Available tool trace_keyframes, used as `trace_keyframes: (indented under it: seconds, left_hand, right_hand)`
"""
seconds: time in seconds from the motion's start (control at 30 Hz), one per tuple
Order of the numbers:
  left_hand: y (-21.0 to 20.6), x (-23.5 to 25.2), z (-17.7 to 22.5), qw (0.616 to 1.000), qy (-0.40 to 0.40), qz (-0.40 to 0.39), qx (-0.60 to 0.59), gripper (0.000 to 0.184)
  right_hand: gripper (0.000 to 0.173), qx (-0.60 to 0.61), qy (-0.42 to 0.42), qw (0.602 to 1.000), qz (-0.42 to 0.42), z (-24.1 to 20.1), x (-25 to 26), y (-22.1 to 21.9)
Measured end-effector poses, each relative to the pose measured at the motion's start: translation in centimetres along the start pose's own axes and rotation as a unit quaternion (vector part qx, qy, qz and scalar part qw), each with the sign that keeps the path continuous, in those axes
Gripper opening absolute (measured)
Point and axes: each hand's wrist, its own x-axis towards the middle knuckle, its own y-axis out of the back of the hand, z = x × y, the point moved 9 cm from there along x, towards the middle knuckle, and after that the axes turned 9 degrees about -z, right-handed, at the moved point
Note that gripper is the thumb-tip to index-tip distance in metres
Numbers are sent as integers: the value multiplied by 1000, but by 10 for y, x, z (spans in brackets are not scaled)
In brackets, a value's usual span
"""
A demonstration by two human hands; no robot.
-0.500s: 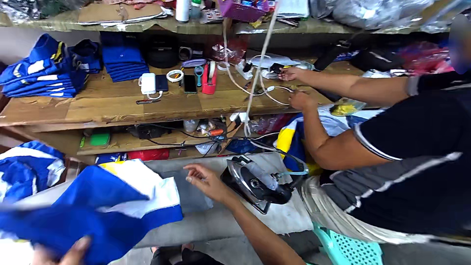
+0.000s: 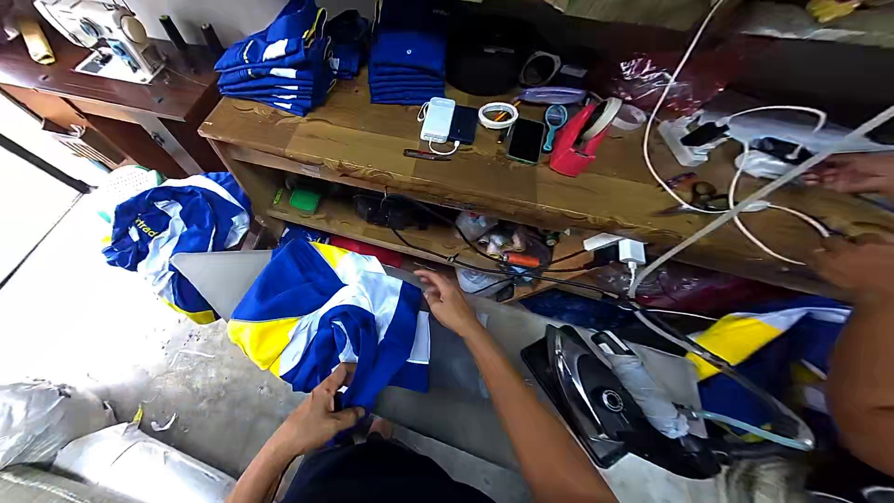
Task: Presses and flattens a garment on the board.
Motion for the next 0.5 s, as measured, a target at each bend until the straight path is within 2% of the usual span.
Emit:
trace_keyframes:
  seconds: [0.07,0.1,0.17,0.23,0.3,0.37,0.43,0.5]
  left_hand:
    - [12,-7,4,999,-26,17,-16,62]
    - [21,-12,9,998,-45,30,-28,64]
    - [45,-24,25,993,-80,64,-56,63]
    - [82,-39,51,986,-116,109,-48,59]
    - [138,-57,87,975,-138,172,32,54]
    - [202,-82,140,943,-140,253,164,45]
    - [253,-120,204,891,-117,336,281,42]
    - [301,-151,258,843,-103,395,350,35]
  right_hand:
    - [66,-99,92,990,-50,-19,11,-10]
    - [70,-131,114,981,-83,-24,15,-19]
    - [59,-163,134,968,-135,-30,20,-34]
    - [34,-161,162,963,-141,-44,29,-40]
    - [29,-147,195,963,-110,-77,45,-29]
    - [26,-152,234,959,-40,-132,57,0]
    - [23,-196,313,927,65,-206,56,36]
    - [24,-239,375,882,158,-283,37,73]
